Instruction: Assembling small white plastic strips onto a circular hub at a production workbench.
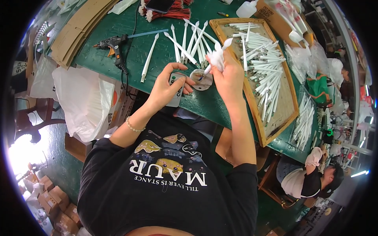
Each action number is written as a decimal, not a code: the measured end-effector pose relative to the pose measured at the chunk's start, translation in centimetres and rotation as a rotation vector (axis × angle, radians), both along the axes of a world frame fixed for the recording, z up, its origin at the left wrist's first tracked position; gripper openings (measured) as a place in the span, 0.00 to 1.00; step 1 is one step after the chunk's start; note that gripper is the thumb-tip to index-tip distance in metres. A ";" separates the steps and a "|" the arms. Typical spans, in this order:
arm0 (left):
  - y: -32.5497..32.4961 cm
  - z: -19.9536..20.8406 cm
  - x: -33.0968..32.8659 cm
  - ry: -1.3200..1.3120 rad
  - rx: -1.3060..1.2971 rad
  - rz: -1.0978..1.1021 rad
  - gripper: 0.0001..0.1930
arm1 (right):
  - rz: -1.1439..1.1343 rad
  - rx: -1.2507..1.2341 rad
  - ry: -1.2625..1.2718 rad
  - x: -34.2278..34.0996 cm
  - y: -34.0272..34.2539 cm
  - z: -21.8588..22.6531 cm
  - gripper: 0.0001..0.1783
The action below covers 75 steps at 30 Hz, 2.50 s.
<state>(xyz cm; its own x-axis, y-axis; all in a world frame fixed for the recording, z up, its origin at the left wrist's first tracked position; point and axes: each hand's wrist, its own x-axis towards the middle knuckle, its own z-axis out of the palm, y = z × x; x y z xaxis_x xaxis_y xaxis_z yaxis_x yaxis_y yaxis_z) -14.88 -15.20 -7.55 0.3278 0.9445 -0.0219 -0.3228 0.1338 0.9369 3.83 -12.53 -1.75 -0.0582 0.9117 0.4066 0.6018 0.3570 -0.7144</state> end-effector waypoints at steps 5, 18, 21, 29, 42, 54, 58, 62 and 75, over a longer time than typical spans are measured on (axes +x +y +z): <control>-0.1 0.4 0.0 0.020 0.027 -0.011 0.13 | -0.118 -0.277 -0.085 1.3 4.1 0.9 0.18; -1.4 1.9 1.7 0.050 0.069 -0.154 0.17 | 0.075 -0.264 0.804 0.8 0.1 2.6 0.19; -1.8 2.0 2.7 -0.021 0.027 -0.193 0.17 | 0.069 -0.226 0.860 -0.5 -1.5 2.8 0.19; -2.4 1.0 3.1 -0.063 -0.012 -0.069 0.15 | -0.063 -0.216 0.382 1.9 -3.6 2.2 0.21; -1.3 0.2 1.9 -0.008 -0.051 0.045 0.12 | -0.170 0.018 -0.204 2.1 -1.5 -1.6 0.15; -1.1 0.3 1.8 0.042 -0.043 0.024 0.12 | -0.111 0.088 -0.341 1.8 -0.7 -1.7 0.10; -1.1 0.3 1.7 0.027 -0.062 0.021 0.13 | -0.028 0.100 -0.309 1.4 -0.5 -1.2 0.10; -1.1 0.5 1.7 0.011 -0.071 0.035 0.15 | 0.030 0.084 -0.330 1.6 -0.4 -0.9 0.10; -1.4 0.7 1.5 -0.043 -0.093 0.019 0.14 | 0.011 0.103 -0.296 1.5 0.0 -1.4 0.10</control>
